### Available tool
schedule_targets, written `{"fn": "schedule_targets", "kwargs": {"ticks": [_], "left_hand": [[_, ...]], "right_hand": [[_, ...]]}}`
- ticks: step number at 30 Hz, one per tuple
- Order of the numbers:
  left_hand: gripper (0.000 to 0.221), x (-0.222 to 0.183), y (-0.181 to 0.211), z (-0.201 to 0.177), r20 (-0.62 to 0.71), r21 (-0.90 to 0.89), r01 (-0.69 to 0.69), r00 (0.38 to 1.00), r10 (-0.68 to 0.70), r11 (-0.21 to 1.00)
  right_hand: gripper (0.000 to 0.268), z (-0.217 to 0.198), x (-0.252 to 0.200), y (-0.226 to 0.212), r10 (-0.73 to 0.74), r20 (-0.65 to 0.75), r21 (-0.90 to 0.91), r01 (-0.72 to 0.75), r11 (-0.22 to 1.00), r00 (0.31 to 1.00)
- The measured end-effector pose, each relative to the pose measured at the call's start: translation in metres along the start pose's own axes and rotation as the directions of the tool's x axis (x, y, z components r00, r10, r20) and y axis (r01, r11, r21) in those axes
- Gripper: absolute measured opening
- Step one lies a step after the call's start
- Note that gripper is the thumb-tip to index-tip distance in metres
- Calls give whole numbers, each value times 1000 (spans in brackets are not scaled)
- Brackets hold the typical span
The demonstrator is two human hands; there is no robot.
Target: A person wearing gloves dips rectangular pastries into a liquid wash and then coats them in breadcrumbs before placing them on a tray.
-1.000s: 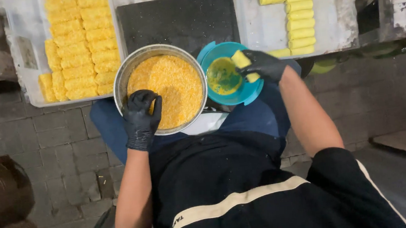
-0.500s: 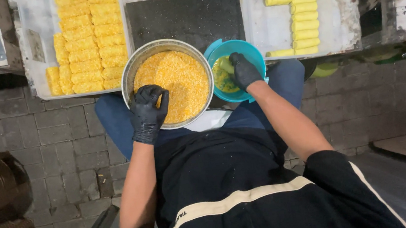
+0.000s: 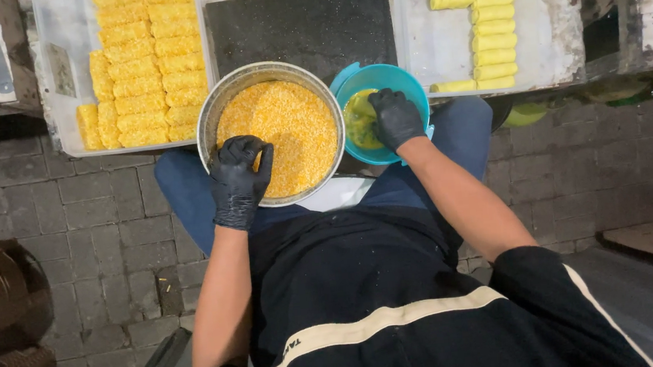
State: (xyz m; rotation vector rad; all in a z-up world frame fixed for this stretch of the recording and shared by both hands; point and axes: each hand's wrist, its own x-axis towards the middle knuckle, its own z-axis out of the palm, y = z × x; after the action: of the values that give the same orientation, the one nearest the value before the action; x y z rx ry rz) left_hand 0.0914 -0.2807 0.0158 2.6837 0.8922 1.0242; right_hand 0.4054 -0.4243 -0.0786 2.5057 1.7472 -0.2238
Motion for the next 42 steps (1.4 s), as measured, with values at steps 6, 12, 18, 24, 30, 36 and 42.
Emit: {"fn": "schedule_targets", "kwargs": {"ticks": [6, 12, 18, 24, 30, 36, 42], "left_hand": [[11, 1, 0, -1, 22, 39, -5, 1000, 4, 999], [12, -1, 1, 1, 31, 74, 20, 999, -22, 997], [11, -2, -1, 2, 36, 48, -7, 999, 5, 999], [14, -7, -4, 10, 17, 82, 3, 1000, -4, 997], [14, -7, -6, 8, 22, 85, 4, 1000, -6, 996], [13, -6, -4, 7, 39, 108, -1, 999, -3, 994], [15, -6, -5, 8, 23, 98, -1, 1000, -2, 995]], "right_hand": [[50, 20, 9, 14, -12, 70, 71, 7, 997, 997], [49, -11, 4, 6, 167, 347, 506, -334, 796, 923], [25, -8, 4, 7, 67, -24, 130, -64, 989, 997], [46, 13, 4, 9, 9, -59, 42, -6, 999, 998], [42, 3, 7, 12, 87, 220, 403, -171, 899, 972], [28, 35, 12, 28, 50, -164, 137, -28, 990, 985], [56, 30, 3, 8, 20, 1, 101, -20, 995, 1000]]}}
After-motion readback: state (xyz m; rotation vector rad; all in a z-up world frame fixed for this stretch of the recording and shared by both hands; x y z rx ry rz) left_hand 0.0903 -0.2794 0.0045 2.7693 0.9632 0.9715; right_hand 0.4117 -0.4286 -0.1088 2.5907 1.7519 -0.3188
